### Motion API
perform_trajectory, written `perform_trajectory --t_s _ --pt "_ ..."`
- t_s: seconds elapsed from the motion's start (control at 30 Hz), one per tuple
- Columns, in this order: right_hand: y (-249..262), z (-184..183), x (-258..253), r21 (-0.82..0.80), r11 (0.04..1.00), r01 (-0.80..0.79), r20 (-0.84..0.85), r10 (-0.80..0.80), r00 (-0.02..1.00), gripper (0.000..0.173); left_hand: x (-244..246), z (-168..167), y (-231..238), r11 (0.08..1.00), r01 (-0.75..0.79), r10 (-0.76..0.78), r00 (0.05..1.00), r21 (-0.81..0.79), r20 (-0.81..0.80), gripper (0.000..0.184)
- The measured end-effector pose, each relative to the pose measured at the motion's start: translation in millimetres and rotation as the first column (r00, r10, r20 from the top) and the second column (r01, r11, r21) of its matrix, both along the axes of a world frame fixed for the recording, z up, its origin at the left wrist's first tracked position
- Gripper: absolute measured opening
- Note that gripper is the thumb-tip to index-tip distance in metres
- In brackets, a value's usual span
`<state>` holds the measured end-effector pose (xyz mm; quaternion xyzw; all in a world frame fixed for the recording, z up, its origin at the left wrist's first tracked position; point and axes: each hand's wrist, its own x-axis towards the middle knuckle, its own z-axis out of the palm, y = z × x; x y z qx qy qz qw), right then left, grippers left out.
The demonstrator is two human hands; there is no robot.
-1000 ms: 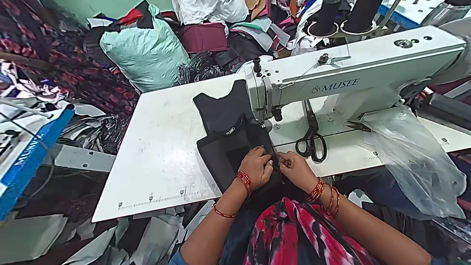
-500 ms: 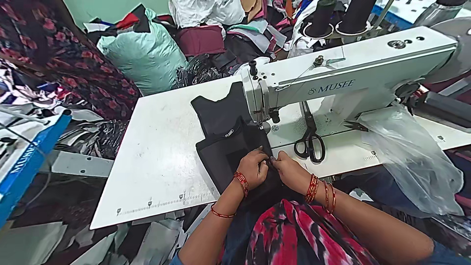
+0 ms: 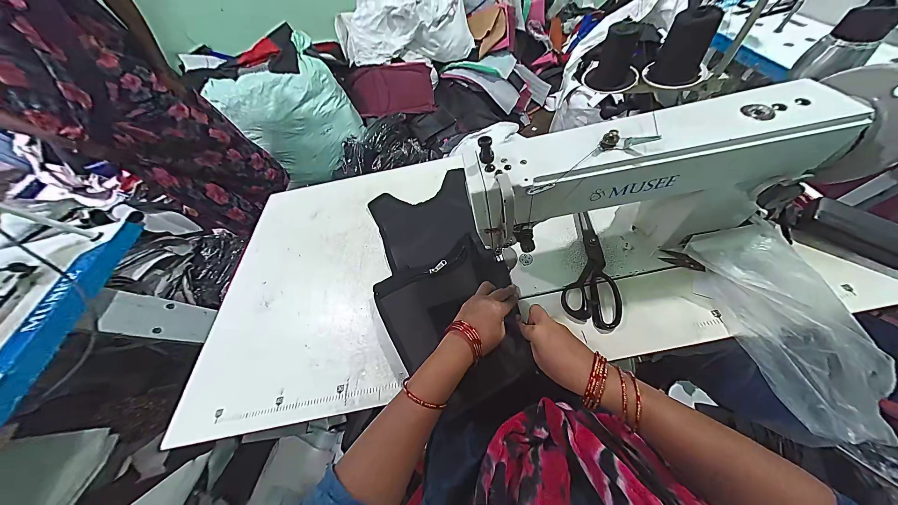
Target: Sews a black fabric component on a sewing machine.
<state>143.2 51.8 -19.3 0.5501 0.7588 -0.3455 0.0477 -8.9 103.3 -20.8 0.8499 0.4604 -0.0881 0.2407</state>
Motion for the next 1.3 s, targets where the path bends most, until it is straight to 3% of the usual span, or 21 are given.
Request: perform_trajectory --t_s 0.13,0.33,0.5,0.97,1.3 --pt "0 1 -1 0.002 1.0 -0.017 0.033 0.017 0.999 0.039 -11 -10 -9 0.996 -0.017 0.004 0.989 0.091 0.146 0.052" --pt "2 2 -2 -0.011 1.0 -0.024 0.032 0.025 0.999 0.037 -13 -11 -9 0.998 -0.034 0.026 0.987 0.047 0.156 0.051" --pt "8 -1 -2 0.008 1.0 -0.017 0.005 0.017 1.0 0.036 -16 -17 -5 0.994 -0.04 0.015 0.973 0.106 0.228 0.049" --pt "57 -2 -6 0.062 0.998 -0.006 -0.03 0.008 1.0 0.033 -18 -17 46 0.989 -0.081 0.049 0.969 0.123 0.244 0.041" --pt "85 2 -10 0.008 1.0 0.004 -0.007 -0.004 1.0 0.038 -22 -20 72 0.979 -0.078 0.031 0.97 0.189 0.241 0.034"
